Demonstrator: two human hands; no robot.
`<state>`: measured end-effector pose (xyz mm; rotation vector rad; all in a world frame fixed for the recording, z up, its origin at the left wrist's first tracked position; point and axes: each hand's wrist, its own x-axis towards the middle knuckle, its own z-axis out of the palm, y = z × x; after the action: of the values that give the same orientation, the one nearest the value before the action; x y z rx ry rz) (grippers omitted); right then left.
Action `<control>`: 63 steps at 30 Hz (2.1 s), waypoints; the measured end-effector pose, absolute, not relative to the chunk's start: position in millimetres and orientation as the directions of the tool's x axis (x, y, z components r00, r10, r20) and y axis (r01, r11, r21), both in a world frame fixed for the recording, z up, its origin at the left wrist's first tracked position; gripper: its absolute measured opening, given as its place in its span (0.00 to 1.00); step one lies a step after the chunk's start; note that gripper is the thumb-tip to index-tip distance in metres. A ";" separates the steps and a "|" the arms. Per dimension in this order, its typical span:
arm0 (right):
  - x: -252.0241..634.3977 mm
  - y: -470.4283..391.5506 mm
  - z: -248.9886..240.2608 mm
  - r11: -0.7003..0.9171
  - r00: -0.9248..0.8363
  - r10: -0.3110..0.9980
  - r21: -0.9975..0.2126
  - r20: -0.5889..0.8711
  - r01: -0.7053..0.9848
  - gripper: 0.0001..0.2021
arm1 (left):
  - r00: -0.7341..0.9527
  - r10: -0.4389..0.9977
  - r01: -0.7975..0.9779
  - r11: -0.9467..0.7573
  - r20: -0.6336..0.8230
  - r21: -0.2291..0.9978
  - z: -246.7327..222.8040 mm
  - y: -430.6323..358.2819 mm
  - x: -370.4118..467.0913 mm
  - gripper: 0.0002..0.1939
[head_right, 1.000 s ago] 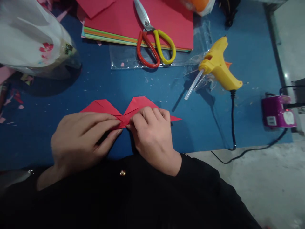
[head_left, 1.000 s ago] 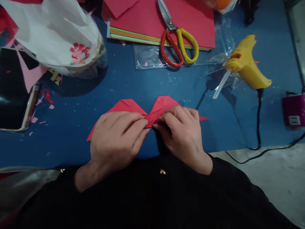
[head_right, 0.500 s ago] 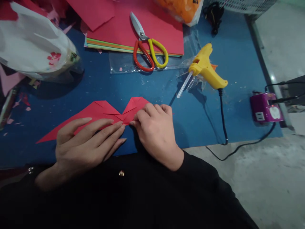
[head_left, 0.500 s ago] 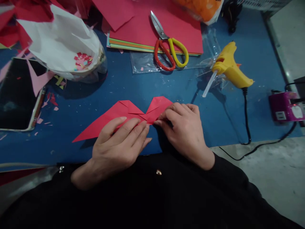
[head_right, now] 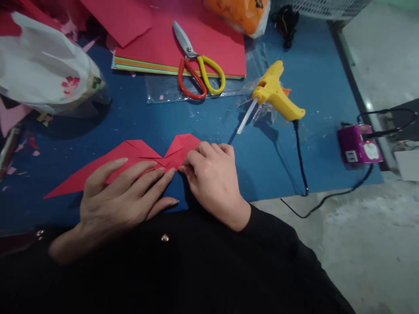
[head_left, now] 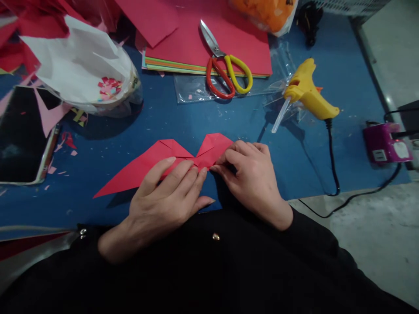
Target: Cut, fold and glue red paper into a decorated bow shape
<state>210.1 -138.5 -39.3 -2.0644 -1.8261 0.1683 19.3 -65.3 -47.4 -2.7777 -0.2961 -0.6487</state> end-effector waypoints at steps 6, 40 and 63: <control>219.3 -142.7 -39.7 -0.133 0.207 0.964 -0.375 0.165 0.917 0.07 | 0.882 0.135 0.250 -0.946 0.451 -0.204 -44.9 -64.6 18.9 0.20; 251.4 -151.4 -35.9 -0.265 0.327 0.941 -0.409 0.091 0.873 0.07 | 0.904 0.164 0.250 -0.952 0.395 -0.176 -45.6 -67.9 25.7 0.24; 264.0 -155.9 -33.0 -0.333 0.398 0.917 -0.521 0.014 0.786 0.07 | 0.901 0.179 0.250 -0.959 0.396 -0.135 -48.4 -66.6 23.8 0.24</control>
<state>264.0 -155.9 -33.0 -2.2114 -1.4575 0.3933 23.8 -66.6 -48.4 -2.8829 -0.3276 -0.5745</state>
